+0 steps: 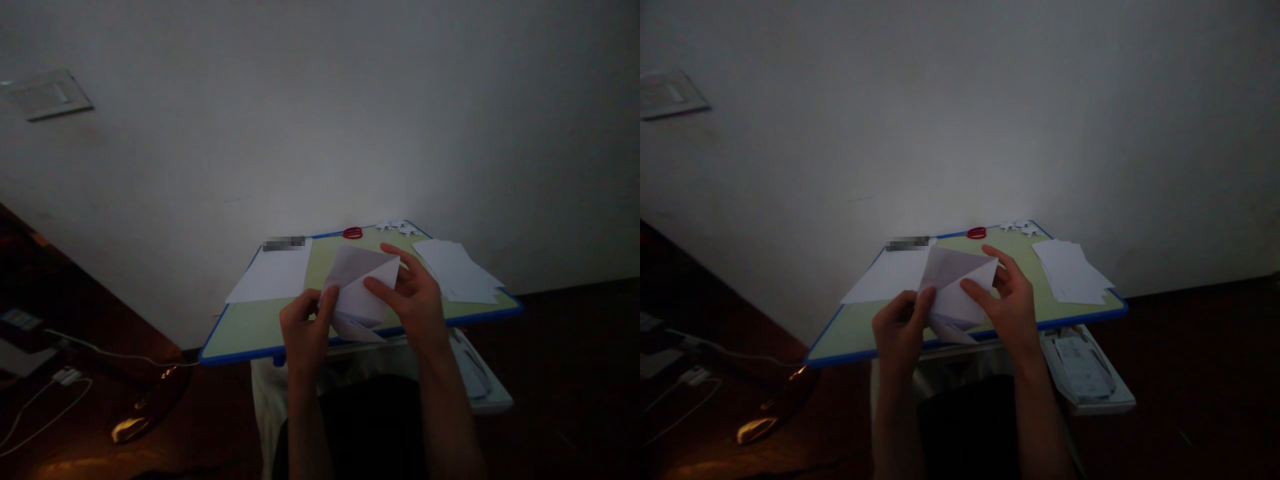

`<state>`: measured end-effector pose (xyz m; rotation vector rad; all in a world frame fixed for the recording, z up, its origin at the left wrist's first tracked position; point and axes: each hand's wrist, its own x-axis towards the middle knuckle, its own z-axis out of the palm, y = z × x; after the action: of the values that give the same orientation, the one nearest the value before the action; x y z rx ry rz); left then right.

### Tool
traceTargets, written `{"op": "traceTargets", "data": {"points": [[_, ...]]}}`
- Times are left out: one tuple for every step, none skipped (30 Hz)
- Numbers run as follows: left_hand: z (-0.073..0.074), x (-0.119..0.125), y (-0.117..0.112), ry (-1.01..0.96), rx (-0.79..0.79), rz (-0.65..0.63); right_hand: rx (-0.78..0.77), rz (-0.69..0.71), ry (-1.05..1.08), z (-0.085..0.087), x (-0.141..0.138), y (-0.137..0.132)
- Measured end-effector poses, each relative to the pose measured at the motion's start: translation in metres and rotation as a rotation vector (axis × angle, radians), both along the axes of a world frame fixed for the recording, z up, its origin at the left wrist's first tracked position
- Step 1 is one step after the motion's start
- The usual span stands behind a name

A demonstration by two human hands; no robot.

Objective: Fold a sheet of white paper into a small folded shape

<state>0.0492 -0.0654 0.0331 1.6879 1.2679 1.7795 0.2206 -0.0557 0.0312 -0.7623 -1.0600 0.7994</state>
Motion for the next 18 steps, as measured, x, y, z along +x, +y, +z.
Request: {"op": "traceTargets", "data": {"points": [[0.000,0.000,0.000,-0.005,0.005,0.008,-0.028,0.018,0.044,0.001,-0.002,0.001],[0.001,0.001,-0.001,-0.008,0.009,0.014,-0.054,0.027,0.090,0.001,-0.004,0.002],[0.001,0.001,-0.001,-0.009,0.013,0.017,-0.076,0.031,0.133,0.002,-0.006,0.003],[0.001,0.001,-0.001,-0.007,0.016,0.016,-0.092,0.032,0.169,0.003,-0.007,0.003],[0.002,0.001,-0.002,-0.004,0.018,0.014,-0.105,0.034,0.192,0.003,-0.008,0.003],[0.002,0.001,-0.002,0.001,0.017,0.008,-0.117,0.044,0.197,0.004,-0.009,0.003],[0.002,0.001,-0.002,0.007,0.015,0.003,-0.128,0.059,0.189,0.004,-0.010,0.003],[0.002,0.001,-0.002,0.013,0.013,-0.002,-0.141,0.076,0.173,0.005,-0.011,0.002],[0.001,0.000,-0.002,0.017,0.010,-0.005,-0.150,0.090,0.155,0.005,-0.011,0.002],[0.001,0.000,-0.002,0.019,0.008,-0.005,-0.157,0.098,0.144,0.005,-0.012,0.001],[0.001,0.000,-0.002,0.021,0.007,-0.004,-0.159,0.097,0.140,0.005,-0.012,0.001],[0.001,0.001,-0.001,0.021,0.006,-0.002,-0.159,0.089,0.141,0.005,-0.013,0.000],[0.001,0.001,-0.001,0.022,0.006,-0.002,-0.156,0.075,0.143,0.005,-0.013,0.000],[0.001,0.001,-0.002,0.026,0.005,-0.006,-0.154,0.057,0.141,0.005,-0.014,0.000],[0.002,0.001,-0.002,0.032,0.003,-0.012,-0.153,0.039,0.136,0.004,-0.015,0.000],[0.002,0.001,-0.002,0.041,-0.001,-0.022,-0.151,0.022,0.128,0.004,-0.015,0.001],[0.002,0.001,-0.002,0.052,-0.007,-0.034,-0.144,0.007,0.119,0.003,-0.015,0.001],[0.003,0.002,-0.002,0.065,-0.015,-0.047,-0.135,-0.004,0.107,0.002,-0.015,0.001]]}}
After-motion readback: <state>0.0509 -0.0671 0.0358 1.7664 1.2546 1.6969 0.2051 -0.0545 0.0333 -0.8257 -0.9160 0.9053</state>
